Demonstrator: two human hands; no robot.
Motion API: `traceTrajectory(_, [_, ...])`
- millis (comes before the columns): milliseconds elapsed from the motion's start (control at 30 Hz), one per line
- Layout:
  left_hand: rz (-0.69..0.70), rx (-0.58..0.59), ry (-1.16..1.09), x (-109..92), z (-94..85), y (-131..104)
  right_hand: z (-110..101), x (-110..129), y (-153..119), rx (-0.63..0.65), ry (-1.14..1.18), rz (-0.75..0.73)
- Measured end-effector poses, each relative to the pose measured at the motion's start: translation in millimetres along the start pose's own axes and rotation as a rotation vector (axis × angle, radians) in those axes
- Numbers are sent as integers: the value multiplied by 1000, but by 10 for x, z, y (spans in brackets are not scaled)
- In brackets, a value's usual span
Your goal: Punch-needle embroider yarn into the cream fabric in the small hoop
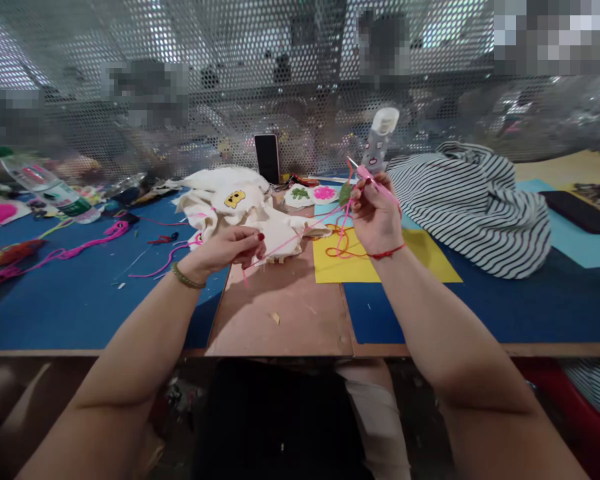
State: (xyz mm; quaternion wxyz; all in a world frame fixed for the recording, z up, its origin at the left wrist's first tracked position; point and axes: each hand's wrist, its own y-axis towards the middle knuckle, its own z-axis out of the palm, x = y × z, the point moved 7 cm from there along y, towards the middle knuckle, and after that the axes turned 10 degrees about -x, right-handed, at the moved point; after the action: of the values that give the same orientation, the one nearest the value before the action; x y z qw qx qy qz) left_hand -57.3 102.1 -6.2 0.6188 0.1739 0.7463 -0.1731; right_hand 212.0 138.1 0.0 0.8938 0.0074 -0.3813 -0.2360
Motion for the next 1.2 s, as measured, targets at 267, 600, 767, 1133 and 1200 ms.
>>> traceTrajectory(267, [-55,-102,-19,149,96,135,57,31,-50,17,32,-19])
traceTrajectory(600, [-232,114,-224,334,257,105,77,34,-89,9,-67,-44])
traceTrajectory(767, [-255,179,-316,360,317,80,87,17,-96,20,-46,-32])
traceTrajectory(1133, [-273,176,-244,344,336,66,120,50,-110,45,0,-45])
traceTrajectory(1200, [-268,172,-227,341,338,61,120,62,-111,32,-17,-52])
